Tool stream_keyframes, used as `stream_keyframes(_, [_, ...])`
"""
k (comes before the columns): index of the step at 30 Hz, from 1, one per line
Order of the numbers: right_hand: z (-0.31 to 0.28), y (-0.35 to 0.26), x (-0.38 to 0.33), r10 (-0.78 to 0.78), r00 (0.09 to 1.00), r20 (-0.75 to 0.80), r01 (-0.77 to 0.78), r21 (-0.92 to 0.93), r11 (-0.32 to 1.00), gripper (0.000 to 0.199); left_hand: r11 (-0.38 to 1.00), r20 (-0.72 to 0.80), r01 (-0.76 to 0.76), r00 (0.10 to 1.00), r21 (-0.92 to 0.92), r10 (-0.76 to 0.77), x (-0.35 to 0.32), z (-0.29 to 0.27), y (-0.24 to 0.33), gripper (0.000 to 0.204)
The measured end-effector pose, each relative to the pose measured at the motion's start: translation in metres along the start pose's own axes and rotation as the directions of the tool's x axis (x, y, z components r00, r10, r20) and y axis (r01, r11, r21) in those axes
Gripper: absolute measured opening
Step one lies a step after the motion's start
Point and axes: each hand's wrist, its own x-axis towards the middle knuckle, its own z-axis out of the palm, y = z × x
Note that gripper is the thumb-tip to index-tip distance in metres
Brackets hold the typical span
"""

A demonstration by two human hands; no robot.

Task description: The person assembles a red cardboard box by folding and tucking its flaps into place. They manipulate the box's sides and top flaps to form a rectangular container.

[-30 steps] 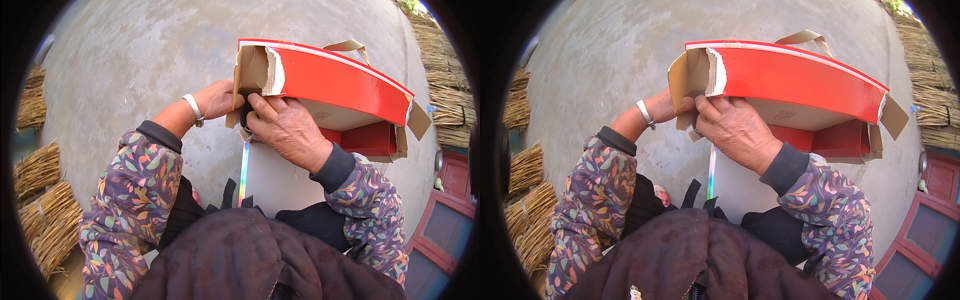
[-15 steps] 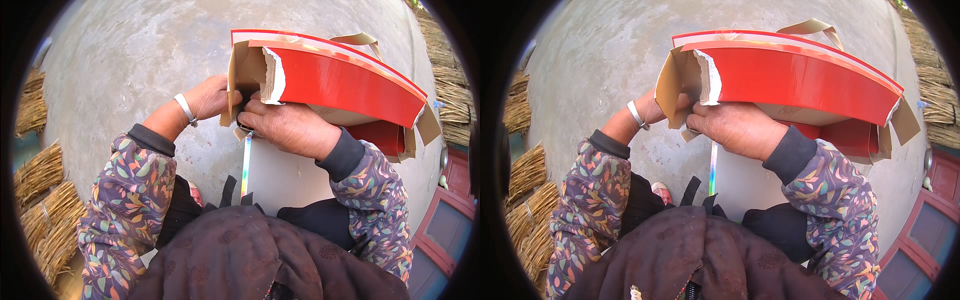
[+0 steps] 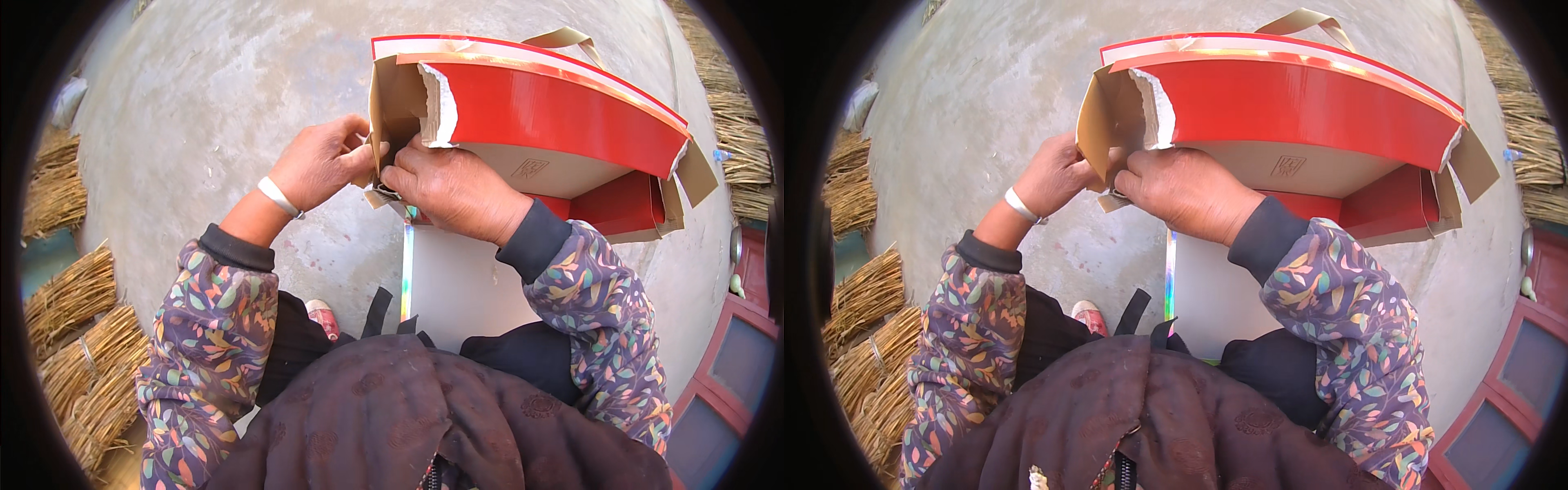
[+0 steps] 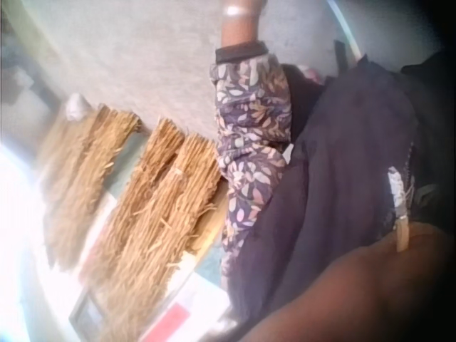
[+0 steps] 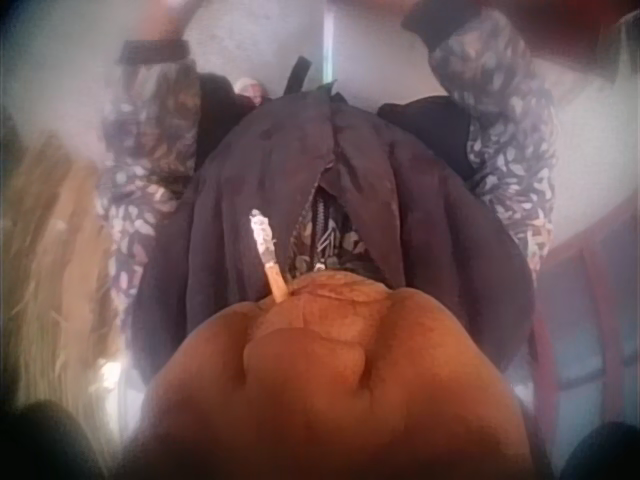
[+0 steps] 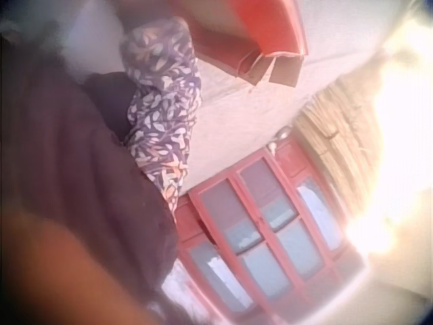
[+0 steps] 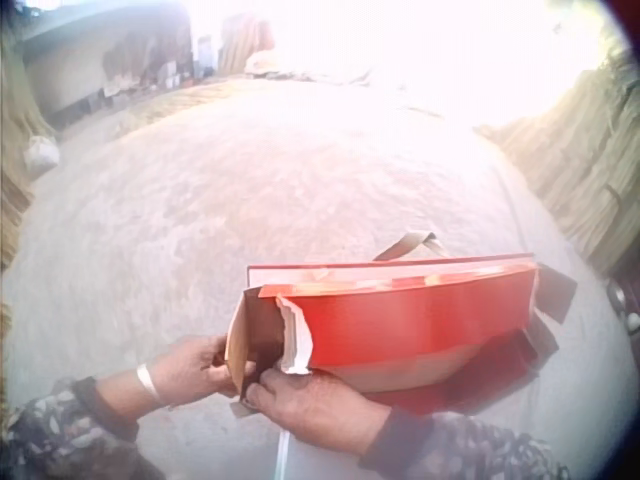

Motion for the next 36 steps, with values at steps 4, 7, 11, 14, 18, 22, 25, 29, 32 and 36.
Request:
stream_keyframes(4, [0.002,0.003,-0.001,0.001,1.0,0.027,-0.002,0.056,0.998,0.017,0.954,-0.14,-0.126,0.976,0.271,0.169,-0.028,-0.013,0.006,0.022])
stream_keyframes(7, [0.004,0.005,0.001,0.034,0.998,0.047,-0.04,0.133,0.99,0.022,0.817,-0.121,-0.417,0.859,0.399,0.497,-0.054,-0.003,0.014,0.016])
stream_keyframes(11, [0.003,0.001,0.004,0.001,0.999,-0.044,0.005,0.144,0.99,0.017,0.686,-0.054,-0.605,0.733,0.404,0.678,-0.077,0.025,0.02,0.054])
stream_keyframes(14, [0.0,-0.002,0.008,0.037,0.999,-0.008,-0.034,0.238,0.971,0.018,0.766,-0.157,-0.474,0.798,0.434,0.582,-0.07,0.029,0.014,0.071])
stream_keyframes(18, [-0.005,-0.004,0.01,0.082,0.996,0.025,-0.086,0.28,0.956,0.017,0.795,-0.053,-0.379,0.889,0.474,0.455,-0.057,0.023,0.002,0.078])
stream_keyframes(22, [-0.007,0.0,0.011,0.079,0.997,0.009,-0.078,0.299,0.951,0.017,0.839,-0.047,-0.337,0.918,0.428,0.393,-0.041,0.019,-0.007,0.071])
stream_keyframes(25, [-0.007,0.004,0.008,0.075,0.995,0.06,-0.09,0.324,0.942,0.019,0.863,-0.056,-0.4,0.898,0.308,0.436,-0.034,0.02,-0.01,0.069])
stream_keyframes(29, [-0.003,0.006,0.007,0.101,0.993,0.068,-0.118,0.343,0.932,0.018,0.891,-0.076,-0.361,0.916,0.276,0.395,-0.033,0.021,-0.011,0.059])
stream_keyframes(32, [-0.001,0.006,0.009,0.119,0.993,-0.008,-0.11,0.326,0.939,0.018,0.859,-0.14,-0.398,0.877,0.323,0.46,-0.036,0.022,-0.01,0.053])
stream_keyframes(36, [-0.003,0.005,0.012,0.137,0.99,-0.035,-0.118,0.323,0.939,0.018,0.807,-0.238,-0.459,0.794,0.371,0.56,-0.036,0.027,-0.011,0.04])
